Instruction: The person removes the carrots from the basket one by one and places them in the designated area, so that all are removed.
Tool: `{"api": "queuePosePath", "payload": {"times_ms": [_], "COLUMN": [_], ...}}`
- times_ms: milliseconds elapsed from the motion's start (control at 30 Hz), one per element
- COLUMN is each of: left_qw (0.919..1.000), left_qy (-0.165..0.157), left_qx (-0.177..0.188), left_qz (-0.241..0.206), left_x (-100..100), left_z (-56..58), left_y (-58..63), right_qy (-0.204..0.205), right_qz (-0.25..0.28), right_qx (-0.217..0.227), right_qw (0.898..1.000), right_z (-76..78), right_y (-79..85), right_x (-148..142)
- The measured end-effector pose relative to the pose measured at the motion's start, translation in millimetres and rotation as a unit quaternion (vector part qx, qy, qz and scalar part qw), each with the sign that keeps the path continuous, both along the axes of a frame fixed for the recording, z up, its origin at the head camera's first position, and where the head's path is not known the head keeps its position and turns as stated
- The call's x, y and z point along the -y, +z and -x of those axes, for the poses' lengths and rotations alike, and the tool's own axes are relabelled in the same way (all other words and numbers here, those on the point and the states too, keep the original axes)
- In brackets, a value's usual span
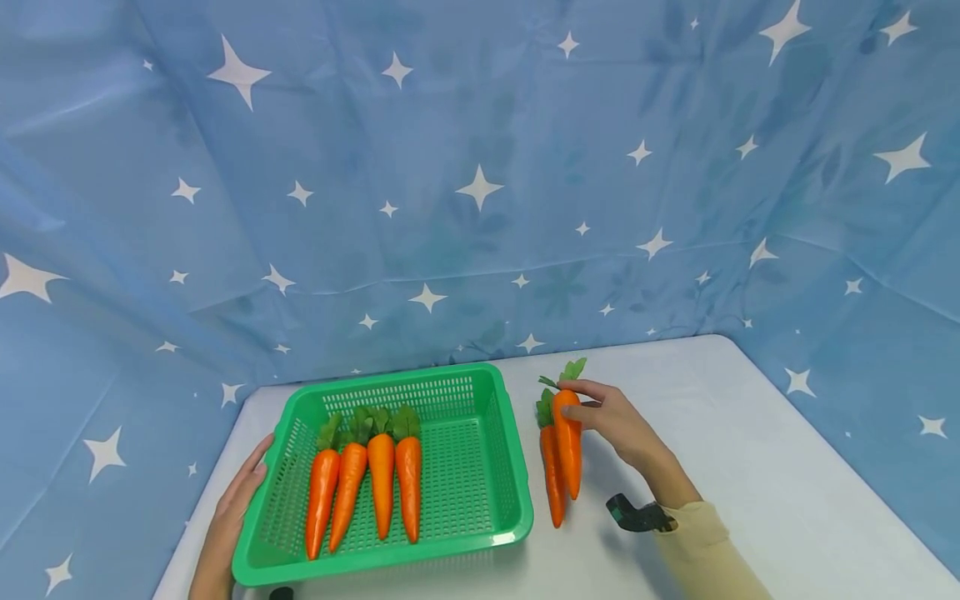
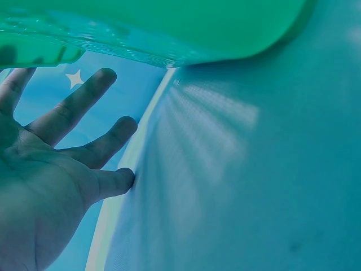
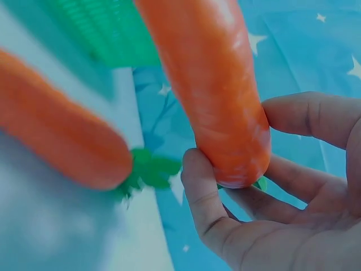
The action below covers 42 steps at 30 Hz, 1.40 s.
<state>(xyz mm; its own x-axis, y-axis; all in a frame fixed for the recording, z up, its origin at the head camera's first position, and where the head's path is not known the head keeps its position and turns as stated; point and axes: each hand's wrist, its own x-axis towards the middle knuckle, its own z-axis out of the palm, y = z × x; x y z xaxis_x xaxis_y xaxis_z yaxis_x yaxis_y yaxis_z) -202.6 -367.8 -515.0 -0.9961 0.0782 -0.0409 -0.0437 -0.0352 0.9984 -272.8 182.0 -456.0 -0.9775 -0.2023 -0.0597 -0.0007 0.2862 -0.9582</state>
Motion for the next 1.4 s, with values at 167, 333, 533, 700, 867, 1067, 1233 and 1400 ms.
{"api": "queuePosePath", "payload": {"times_ms": [167, 333, 533, 700, 867, 1067, 1233, 1400], "left_qw": [1.0000, 0.9999, 1.0000, 0.9999, 0.9999, 0.9999, 0.9997, 0.9994], "left_qy": [0.003, 0.008, 0.004, 0.007, 0.007, 0.010, 0.014, 0.011], "left_qx": [0.005, 0.010, 0.001, 0.002, 0.002, -0.002, -0.012, -0.026], "left_qz": [0.000, 0.005, -0.002, 0.007, 0.009, 0.012, 0.018, 0.019], "left_x": [0.4, 1.4, 1.5, 0.9, 0.5, -1.3, -1.8, -1.2], "left_z": [0.1, 0.0, 0.3, -0.2, 0.2, -0.4, -2.0, -2.8], "left_y": [-0.4, -0.3, -1.0, -2.3, -2.7, -2.1, -2.7, -4.0], "right_qy": [-0.014, -0.029, -0.039, -0.047, -0.046, -0.056, -0.062, -0.067], "right_qz": [-0.018, -0.035, -0.040, -0.049, -0.064, -0.093, -0.102, -0.097], "right_qx": [-0.002, 0.009, 0.016, 0.016, 0.013, 0.016, 0.020, 0.018], "right_qw": [1.000, 0.999, 0.998, 0.998, 0.997, 0.994, 0.993, 0.993], "right_z": [-3.8, -4.8, -4.8, -5.2, -5.2, -4.8, -5.0, -5.7], "right_y": [-11.9, -26.2, -42.9, -50.2, -53.2, -57.5, -60.8, -62.9], "right_x": [-15.1, -24.8, -26.7, -25.5, -24.7, -22.4, -19.5, -17.9]}}
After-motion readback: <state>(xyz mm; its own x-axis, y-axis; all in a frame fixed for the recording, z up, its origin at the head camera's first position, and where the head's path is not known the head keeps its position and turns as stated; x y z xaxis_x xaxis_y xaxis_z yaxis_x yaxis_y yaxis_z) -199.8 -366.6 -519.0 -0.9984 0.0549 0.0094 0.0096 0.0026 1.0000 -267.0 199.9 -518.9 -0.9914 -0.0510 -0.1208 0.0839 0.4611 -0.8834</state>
